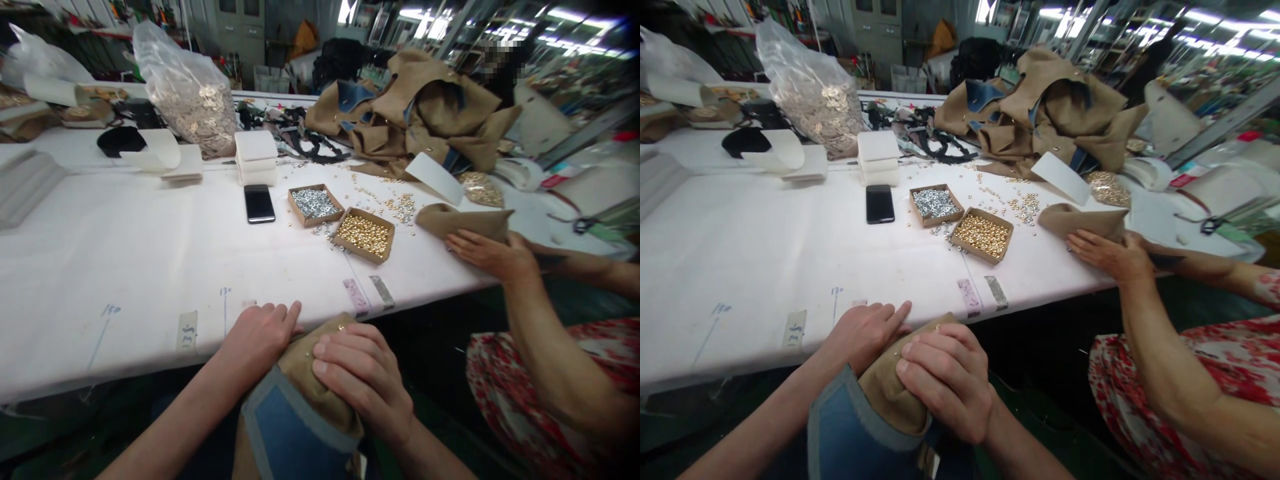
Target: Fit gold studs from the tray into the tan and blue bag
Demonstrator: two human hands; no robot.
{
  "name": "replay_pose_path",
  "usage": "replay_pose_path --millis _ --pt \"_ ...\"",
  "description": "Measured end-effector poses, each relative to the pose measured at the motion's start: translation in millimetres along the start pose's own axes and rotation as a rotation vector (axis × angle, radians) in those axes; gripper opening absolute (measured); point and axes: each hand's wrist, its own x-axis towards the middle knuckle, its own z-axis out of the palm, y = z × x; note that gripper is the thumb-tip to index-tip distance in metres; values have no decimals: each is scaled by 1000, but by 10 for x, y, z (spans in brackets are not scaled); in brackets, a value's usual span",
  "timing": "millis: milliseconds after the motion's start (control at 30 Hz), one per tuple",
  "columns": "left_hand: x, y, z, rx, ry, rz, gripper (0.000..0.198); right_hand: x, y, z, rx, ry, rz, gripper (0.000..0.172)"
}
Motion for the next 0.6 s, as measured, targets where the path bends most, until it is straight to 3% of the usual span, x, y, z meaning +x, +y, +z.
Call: replay_pose_path --millis 233,400,500,600 --pt "-179 17 88 -6 38 125 42 41 -51 -21 19 -18 -56 20" --pt "-280 -48 148 -307 158 37 24 71 -59 -30 37 -8 -46 21" --pt "-276 -58 -45 -561 251 -126 26 119 -14 3 67 12 -57 21" --pt "-275 -24 -420 -1017 279 -370 25 188 37 55 91 19 -95 22"
